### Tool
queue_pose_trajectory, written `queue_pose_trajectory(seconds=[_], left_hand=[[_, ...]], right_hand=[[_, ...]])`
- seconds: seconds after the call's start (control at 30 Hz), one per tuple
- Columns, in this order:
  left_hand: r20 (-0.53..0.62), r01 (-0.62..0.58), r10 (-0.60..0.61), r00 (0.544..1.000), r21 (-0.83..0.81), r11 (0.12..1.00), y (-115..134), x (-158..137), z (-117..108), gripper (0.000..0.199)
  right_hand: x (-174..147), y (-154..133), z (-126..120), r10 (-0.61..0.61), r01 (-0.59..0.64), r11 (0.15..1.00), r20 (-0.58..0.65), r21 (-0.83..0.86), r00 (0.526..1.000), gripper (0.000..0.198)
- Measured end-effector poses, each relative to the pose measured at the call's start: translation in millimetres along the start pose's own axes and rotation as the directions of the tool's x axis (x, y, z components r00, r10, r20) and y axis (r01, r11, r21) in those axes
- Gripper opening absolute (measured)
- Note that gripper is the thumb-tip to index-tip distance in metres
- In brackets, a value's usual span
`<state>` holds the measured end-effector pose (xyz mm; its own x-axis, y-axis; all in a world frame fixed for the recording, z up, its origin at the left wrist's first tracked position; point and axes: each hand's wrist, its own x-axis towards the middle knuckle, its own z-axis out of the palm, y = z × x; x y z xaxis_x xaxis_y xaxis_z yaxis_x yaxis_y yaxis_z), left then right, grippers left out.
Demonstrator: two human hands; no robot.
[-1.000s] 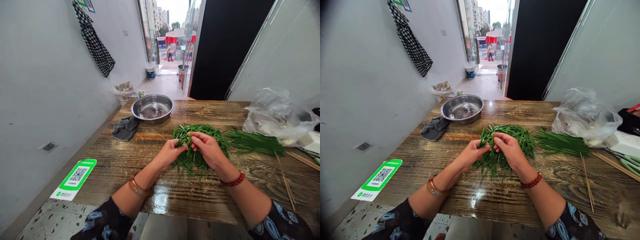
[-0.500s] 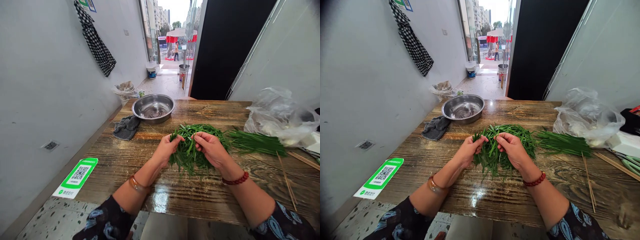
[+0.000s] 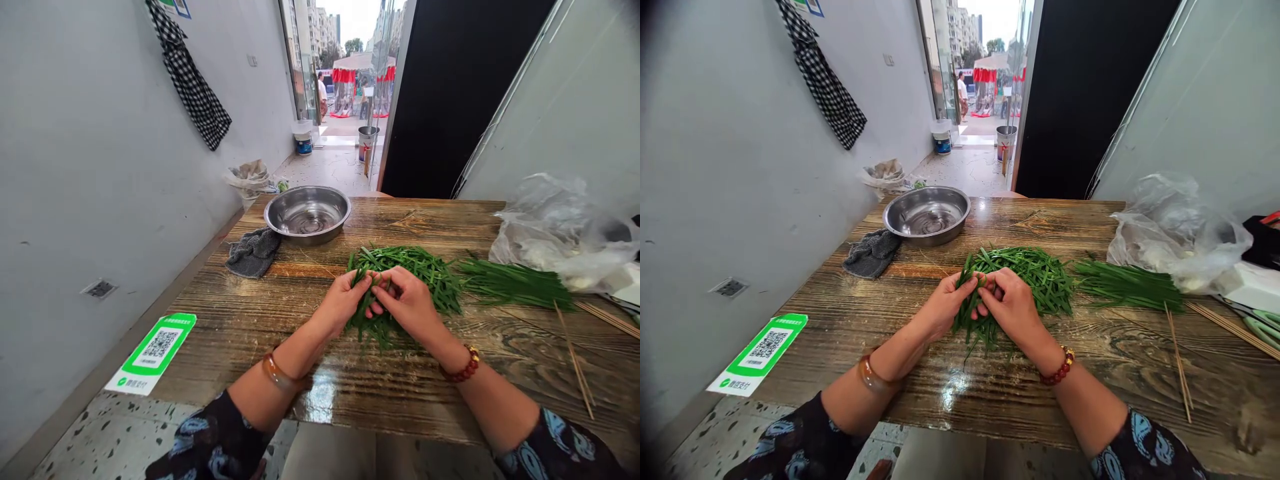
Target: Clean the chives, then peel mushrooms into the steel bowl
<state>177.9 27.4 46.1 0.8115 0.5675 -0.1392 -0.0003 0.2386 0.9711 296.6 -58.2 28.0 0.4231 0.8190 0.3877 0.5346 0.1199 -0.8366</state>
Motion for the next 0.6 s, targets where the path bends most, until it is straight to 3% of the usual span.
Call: queue_pose_trajectory(seconds=[0.07,0.13,0.23,0.33,0.4,0.5,0.6], left_hand=[[0.034,-0.008,0.007,0.999,0.023,1.0,1.9,-0.2,-0.9,0.036],[0.04,0.0,-0.002,0.999,0.052,0.999,3.3,-0.3,-2.6,0.032],[0.021,0.033,-0.034,0.999,0.078,0.996,4.7,-0.2,-5.7,0.03],[0.01,0.047,-0.047,0.999,0.054,0.997,5.4,0.1,-7.6,0.032],[0.017,0.035,-0.036,0.999,0.043,0.998,5.4,0.0,-7.4,0.032],[0.064,0.029,-0.034,0.997,0.078,0.997,5.3,-0.9,-5.6,0.032],[0.138,0.044,-0.062,0.988,0.131,0.99,5.4,-2.0,-4.3,0.034]], right_hand=[[1.2,0.2,-0.6,0.032,-0.031,0.999,-0.024,0.026,0.999,0.007],[3.1,1.5,-0.8,0.126,-0.127,0.975,0.014,0.184,0.992,0.015],[6.6,4.8,-1.9,0.26,-0.291,0.828,0.132,0.48,0.957,0.03],[8.8,6.2,-4.0,0.283,-0.324,0.749,0.163,0.577,0.945,0.036],[8.1,4.8,-5.0,0.239,-0.269,0.808,0.126,0.524,0.963,0.032],[4.4,-0.1,-5.8,0.102,-0.096,0.96,-0.009,0.263,0.995,0.022],[1.8,-4.2,-8.0,-0.036,0.038,0.999,-0.076,0.018,0.996,0.022]])
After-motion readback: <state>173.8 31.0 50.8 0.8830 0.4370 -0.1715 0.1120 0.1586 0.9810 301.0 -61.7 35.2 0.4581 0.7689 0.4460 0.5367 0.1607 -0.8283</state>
